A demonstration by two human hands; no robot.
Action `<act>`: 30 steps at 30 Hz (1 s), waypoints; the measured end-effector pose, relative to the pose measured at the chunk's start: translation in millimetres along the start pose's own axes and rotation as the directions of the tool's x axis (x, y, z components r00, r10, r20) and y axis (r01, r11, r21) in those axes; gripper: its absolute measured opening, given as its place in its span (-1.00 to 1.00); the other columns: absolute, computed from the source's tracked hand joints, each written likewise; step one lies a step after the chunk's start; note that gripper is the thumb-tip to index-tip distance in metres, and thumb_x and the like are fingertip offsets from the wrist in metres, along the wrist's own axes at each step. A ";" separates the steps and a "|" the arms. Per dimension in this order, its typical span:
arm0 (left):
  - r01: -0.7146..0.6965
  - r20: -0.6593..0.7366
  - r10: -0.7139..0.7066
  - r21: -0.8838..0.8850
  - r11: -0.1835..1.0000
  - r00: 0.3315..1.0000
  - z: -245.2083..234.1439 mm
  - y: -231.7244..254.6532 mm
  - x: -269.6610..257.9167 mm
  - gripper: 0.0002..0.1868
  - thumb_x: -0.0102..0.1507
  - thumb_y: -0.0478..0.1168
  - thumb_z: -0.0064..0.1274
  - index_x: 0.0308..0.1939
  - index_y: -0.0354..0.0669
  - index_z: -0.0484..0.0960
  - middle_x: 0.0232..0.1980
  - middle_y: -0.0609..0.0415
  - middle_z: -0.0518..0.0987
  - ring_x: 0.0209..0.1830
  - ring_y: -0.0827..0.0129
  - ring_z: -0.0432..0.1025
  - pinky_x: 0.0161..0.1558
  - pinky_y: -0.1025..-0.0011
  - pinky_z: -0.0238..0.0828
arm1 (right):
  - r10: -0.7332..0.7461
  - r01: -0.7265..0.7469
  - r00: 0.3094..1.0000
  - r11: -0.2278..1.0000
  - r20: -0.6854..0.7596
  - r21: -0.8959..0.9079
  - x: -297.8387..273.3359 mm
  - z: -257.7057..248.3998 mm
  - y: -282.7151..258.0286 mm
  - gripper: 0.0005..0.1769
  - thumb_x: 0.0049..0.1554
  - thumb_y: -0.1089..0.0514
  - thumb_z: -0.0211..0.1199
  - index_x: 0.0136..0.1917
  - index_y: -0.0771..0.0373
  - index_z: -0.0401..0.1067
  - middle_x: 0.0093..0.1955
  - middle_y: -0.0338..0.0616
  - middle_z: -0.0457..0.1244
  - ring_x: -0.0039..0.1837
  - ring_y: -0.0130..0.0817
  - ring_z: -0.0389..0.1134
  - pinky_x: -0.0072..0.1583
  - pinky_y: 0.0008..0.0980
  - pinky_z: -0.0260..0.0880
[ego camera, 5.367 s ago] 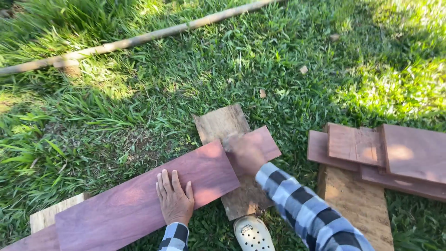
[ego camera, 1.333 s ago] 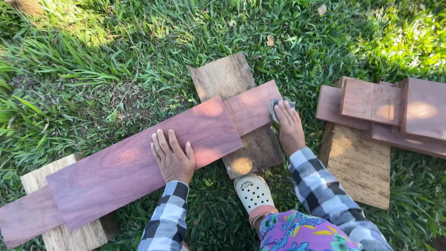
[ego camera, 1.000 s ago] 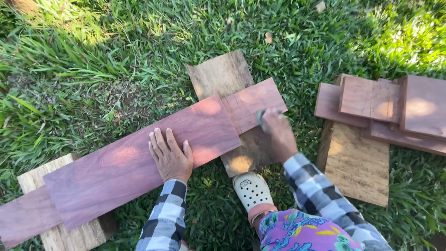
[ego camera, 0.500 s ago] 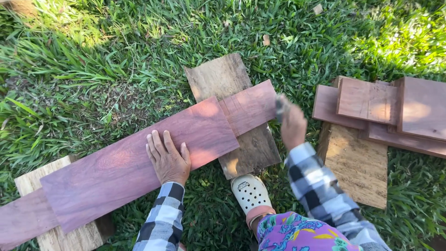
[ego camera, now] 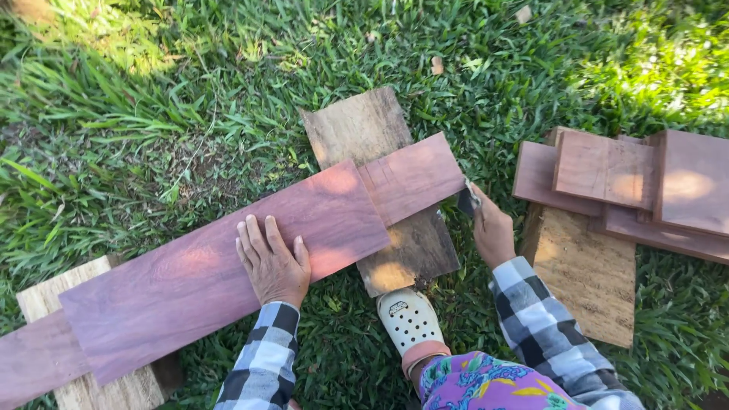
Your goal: The recorder is using sandpaper to smooth the surface and edges of a purple-toned wooden plank.
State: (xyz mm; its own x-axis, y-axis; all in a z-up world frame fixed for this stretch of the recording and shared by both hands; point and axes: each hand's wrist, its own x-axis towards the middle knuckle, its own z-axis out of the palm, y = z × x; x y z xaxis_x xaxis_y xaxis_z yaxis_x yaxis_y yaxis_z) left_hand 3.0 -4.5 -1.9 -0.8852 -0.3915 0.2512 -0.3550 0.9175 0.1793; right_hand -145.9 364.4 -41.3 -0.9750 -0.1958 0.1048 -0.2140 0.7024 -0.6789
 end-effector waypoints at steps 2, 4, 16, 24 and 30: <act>0.002 0.008 -0.002 0.009 1.000 1.000 0.0 0.1 -1.6 -0.26 0.30 -0.02 0.07 0.45 -0.33 0.25 0.55 -0.36 0.13 0.62 -0.24 -0.04 0.56 -0.14 -0.11 | -0.038 0.039 0.999 0.998 -0.021 0.039 27.6 10.3 -8.9 -0.56 0.31 0.30 0.05 0.45 0.26 0.35 -0.02 0.28 0.37 -0.12 0.02 0.48 -0.09 -0.15 0.48; -0.014 0.014 0.014 0.015 1.000 1.000 -1.2 -0.7 -2.6 -0.27 0.30 -0.02 0.07 0.45 -0.33 0.25 0.55 -0.36 0.13 0.62 -0.24 -0.04 0.56 -0.14 -0.11 | -0.065 0.070 0.996 0.995 -0.060 0.077 63.4 26.4 -9.6 -0.60 0.35 0.27 0.03 0.44 0.27 0.35 0.02 0.25 0.38 -0.13 -0.01 0.49 -0.11 -0.19 0.49; 0.001 0.024 -0.001 -0.005 1.000 1.000 -3.0 1.8 -2.2 -0.26 0.32 -0.01 0.05 0.46 -0.34 0.23 0.56 -0.37 0.11 0.62 -0.25 -0.04 0.57 -0.15 -0.12 | 0.183 -0.208 0.974 0.953 0.133 0.218 45.3 9.0 30.5 -0.66 0.37 0.06 0.07 0.26 0.28 0.49 -0.14 0.01 0.35 -0.17 -0.31 0.28 -0.10 -0.24 0.27; -0.005 0.021 0.005 -0.003 1.000 1.000 -2.9 2.0 0.1 -0.26 0.31 -0.02 0.06 0.46 -0.32 0.23 0.56 -0.36 0.11 0.61 -0.24 -0.04 0.56 -0.14 -0.14 | 0.268 -0.562 0.807 0.623 0.526 0.545 164.3 33.7 41.4 -0.66 0.39 0.04 0.12 0.21 0.36 0.47 0.00 -0.29 0.33 -0.02 -0.50 0.26 0.06 -0.41 0.29; -0.002 0.026 0.002 -0.009 1.000 1.000 -2.2 0.7 -0.6 -0.26 0.31 -0.02 0.05 0.46 -0.35 0.22 0.56 -0.38 0.10 0.61 -0.24 -0.05 0.56 -0.15 -0.14 | 0.369 -0.681 0.721 0.535 0.587 0.500 85.7 -19.3 13.9 -0.68 0.29 0.04 0.08 0.20 0.23 0.45 0.01 -0.38 0.36 0.04 -0.59 0.36 0.13 -0.46 0.38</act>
State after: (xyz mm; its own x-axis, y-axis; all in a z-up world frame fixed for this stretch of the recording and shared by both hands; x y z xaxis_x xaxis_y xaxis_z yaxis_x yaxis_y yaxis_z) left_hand 4.0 -3.7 0.2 -0.8933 -0.3879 0.2271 -0.3507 0.9175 0.1875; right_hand -233.6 370.6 -27.8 -0.7469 -0.2836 -0.6014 0.5793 0.1663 -0.7980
